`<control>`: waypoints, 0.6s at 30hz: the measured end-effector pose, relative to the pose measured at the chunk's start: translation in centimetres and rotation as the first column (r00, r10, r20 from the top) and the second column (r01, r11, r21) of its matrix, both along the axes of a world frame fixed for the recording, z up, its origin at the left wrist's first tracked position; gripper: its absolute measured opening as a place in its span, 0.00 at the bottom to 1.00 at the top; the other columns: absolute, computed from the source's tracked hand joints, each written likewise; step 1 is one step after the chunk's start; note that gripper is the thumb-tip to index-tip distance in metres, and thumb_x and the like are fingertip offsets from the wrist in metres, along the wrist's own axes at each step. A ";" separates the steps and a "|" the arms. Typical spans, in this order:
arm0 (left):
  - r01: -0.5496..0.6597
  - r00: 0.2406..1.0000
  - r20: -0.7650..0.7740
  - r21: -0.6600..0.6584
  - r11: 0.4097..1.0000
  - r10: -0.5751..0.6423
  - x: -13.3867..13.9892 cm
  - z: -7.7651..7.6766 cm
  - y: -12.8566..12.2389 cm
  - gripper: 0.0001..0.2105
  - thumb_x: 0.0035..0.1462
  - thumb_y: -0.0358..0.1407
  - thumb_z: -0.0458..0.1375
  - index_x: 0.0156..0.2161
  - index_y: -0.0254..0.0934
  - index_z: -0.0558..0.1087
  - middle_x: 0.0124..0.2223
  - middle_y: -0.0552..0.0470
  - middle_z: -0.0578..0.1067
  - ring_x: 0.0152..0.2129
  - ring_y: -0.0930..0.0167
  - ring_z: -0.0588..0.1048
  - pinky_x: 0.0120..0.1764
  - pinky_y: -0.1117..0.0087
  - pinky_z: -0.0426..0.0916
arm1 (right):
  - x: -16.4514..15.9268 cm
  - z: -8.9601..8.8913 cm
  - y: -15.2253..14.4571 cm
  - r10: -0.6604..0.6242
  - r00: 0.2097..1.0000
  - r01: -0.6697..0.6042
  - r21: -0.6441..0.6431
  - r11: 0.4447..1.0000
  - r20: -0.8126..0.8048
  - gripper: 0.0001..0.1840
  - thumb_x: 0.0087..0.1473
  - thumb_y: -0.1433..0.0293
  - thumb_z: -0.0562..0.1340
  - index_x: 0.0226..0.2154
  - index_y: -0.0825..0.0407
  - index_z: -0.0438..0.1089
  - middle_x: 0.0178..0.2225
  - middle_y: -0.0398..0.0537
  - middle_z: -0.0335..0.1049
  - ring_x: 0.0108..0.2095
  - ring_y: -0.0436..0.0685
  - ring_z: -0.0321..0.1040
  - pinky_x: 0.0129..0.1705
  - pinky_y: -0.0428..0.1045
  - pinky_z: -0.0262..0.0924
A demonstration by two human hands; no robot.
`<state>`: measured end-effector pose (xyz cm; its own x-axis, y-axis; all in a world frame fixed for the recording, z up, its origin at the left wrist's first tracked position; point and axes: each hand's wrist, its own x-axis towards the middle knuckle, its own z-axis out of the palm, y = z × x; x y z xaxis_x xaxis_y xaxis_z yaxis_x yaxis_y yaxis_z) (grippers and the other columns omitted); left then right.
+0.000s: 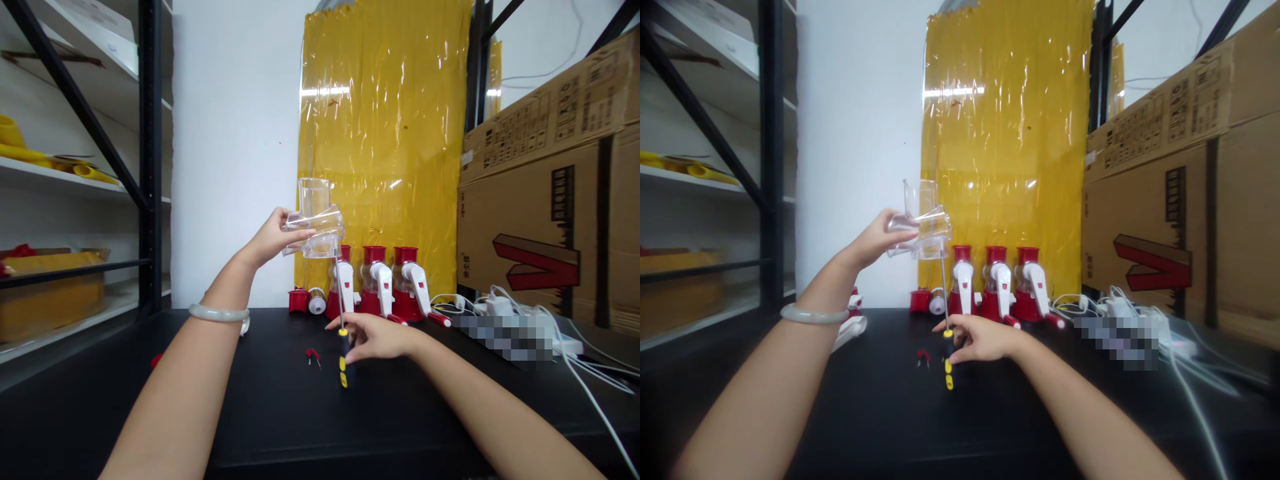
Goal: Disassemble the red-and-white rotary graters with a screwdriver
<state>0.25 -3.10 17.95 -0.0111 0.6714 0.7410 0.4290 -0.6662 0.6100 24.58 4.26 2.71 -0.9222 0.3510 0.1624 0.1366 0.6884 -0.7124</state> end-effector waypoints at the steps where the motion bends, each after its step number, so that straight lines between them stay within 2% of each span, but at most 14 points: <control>1: -0.001 1.000 -0.001 -0.002 1.000 0.001 0.0 0.0 -0.1 0.22 0.45 0.39 0.69 0.41 0.37 0.62 0.49 0.43 0.72 0.46 0.61 0.73 0.42 0.59 0.73 | -0.1 -0.1 0.1 -0.041 0.999 0.041 0.029 0.999 -0.005 0.40 0.43 0.59 0.73 0.57 0.50 0.63 0.33 0.41 0.66 0.35 0.51 0.68 0.38 0.48 0.63; 3: -0.004 1.000 -0.001 -0.004 1.000 0.004 0.1 0.0 -0.1 0.22 0.45 0.39 0.69 0.41 0.37 0.62 0.49 0.43 0.72 0.46 0.61 0.73 0.42 0.59 0.73 | -0.2 -0.3 0.5 -0.100 0.995 0.101 0.052 0.994 -0.028 0.40 0.41 0.57 0.73 0.54 0.52 0.65 0.29 0.39 0.64 0.31 0.50 0.66 0.37 0.48 0.63; 5: -0.002 1.000 0.004 -0.005 1.000 0.002 0.1 0.0 -0.1 0.22 0.45 0.39 0.69 0.41 0.38 0.62 0.49 0.43 0.72 0.46 0.61 0.73 0.42 0.59 0.73 | -0.2 -0.3 0.6 -0.100 0.994 0.101 0.024 0.995 -0.052 0.39 0.41 0.57 0.73 0.54 0.52 0.64 0.32 0.41 0.66 0.33 0.51 0.67 0.38 0.49 0.64; 8: 0.012 1.000 0.012 -0.006 1.000 -0.012 0.0 0.0 0.0 0.22 0.45 0.39 0.69 0.41 0.38 0.62 0.49 0.42 0.72 0.47 0.61 0.73 0.42 0.59 0.74 | -0.1 -0.1 0.2 0.029 0.998 -0.032 -0.066 0.997 -0.050 0.42 0.43 0.60 0.73 0.57 0.50 0.60 0.45 0.49 0.68 0.40 0.53 0.70 0.43 0.50 0.66; 10: 0.013 1.000 0.012 -0.004 1.000 -0.013 -0.1 0.0 0.1 0.22 0.45 0.39 0.69 0.41 0.38 0.62 0.49 0.42 0.72 0.47 0.60 0.73 0.42 0.59 0.74 | -0.1 0.0 0.0 0.081 0.996 -0.083 -0.086 0.993 -0.031 0.42 0.45 0.61 0.72 0.59 0.49 0.58 0.46 0.49 0.69 0.41 0.53 0.71 0.44 0.51 0.66; 14: 0.016 1.000 0.008 -0.003 1.000 -0.016 -0.1 0.0 0.1 0.23 0.45 0.39 0.69 0.42 0.38 0.63 0.49 0.42 0.72 0.47 0.60 0.73 0.42 0.58 0.74 | -0.3 -0.2 0.0 -0.056 0.996 0.056 -0.012 0.998 -0.067 0.38 0.43 0.58 0.73 0.54 0.52 0.65 0.35 0.43 0.68 0.35 0.52 0.69 0.43 0.52 0.65; 16: 0.023 1.000 0.007 -0.006 1.000 -0.023 0.0 0.0 0.0 0.22 0.45 0.39 0.69 0.42 0.37 0.63 0.49 0.42 0.72 0.47 0.60 0.73 0.42 0.58 0.74 | -0.3 -0.2 0.1 -0.085 0.991 0.086 0.006 0.996 -0.098 0.34 0.46 0.56 0.70 0.53 0.53 0.66 0.37 0.46 0.69 0.38 0.53 0.69 0.45 0.52 0.64; 18: 0.025 1.000 0.009 -0.005 1.000 -0.025 0.1 0.0 -0.1 0.22 0.46 0.38 0.69 0.41 0.37 0.63 0.49 0.43 0.72 0.46 0.61 0.73 0.42 0.58 0.74 | -0.2 -0.2 0.0 -0.028 0.994 0.027 -0.013 1.000 -0.108 0.34 0.48 0.58 0.70 0.55 0.52 0.64 0.45 0.50 0.70 0.45 0.55 0.69 0.49 0.54 0.63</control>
